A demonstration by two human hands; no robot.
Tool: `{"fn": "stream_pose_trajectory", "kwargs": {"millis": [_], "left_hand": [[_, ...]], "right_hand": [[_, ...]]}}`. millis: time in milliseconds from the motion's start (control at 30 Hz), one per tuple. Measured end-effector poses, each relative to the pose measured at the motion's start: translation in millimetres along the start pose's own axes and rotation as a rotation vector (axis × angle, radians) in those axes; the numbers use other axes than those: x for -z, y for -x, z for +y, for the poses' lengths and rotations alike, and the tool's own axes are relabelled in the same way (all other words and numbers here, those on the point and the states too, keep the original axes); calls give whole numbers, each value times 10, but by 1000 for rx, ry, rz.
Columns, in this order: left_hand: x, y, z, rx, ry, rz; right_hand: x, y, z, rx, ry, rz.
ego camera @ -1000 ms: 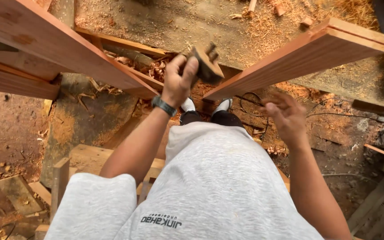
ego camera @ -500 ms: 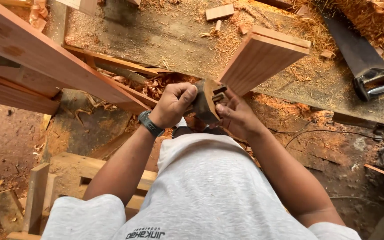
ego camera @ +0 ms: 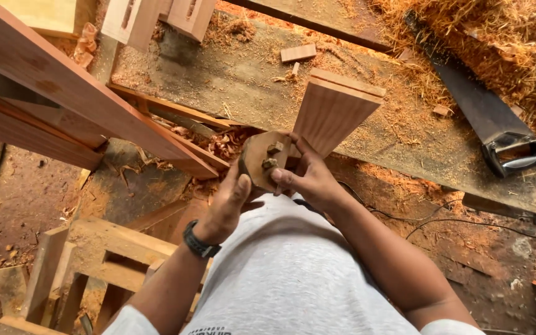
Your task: The person uses a hand saw to cut a piece of wood clamped to a workbench. They then use a square ruler to mark a line on the wood and continue sawing along the marked line. Finally, the person uses a hammer to tap the cut piece of wood.
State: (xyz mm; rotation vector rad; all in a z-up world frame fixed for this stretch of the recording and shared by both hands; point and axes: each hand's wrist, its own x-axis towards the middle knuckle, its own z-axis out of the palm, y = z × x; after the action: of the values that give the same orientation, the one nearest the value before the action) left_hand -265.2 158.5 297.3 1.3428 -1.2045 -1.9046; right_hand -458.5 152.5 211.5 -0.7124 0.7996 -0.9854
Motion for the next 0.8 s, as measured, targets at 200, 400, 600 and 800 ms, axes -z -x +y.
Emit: {"fn": "stream_pose_trajectory", "kwargs": {"millis": [200, 400, 600, 800], "left_hand": [[105, -408, -198, -69, 1028, -83], [496, -897, -392, -563, 717, 37], [599, -1330, -392, -821, 501, 194], [543, -1632, -352, -919, 453, 146]], "right_hand": [[-304, -84, -389, 119, 658, 122], [-95, -429, -960, 923, 1738, 602], [177, -736, -798, 525, 2139, 697], [177, -750, -847, 538, 2274, 606]]}}
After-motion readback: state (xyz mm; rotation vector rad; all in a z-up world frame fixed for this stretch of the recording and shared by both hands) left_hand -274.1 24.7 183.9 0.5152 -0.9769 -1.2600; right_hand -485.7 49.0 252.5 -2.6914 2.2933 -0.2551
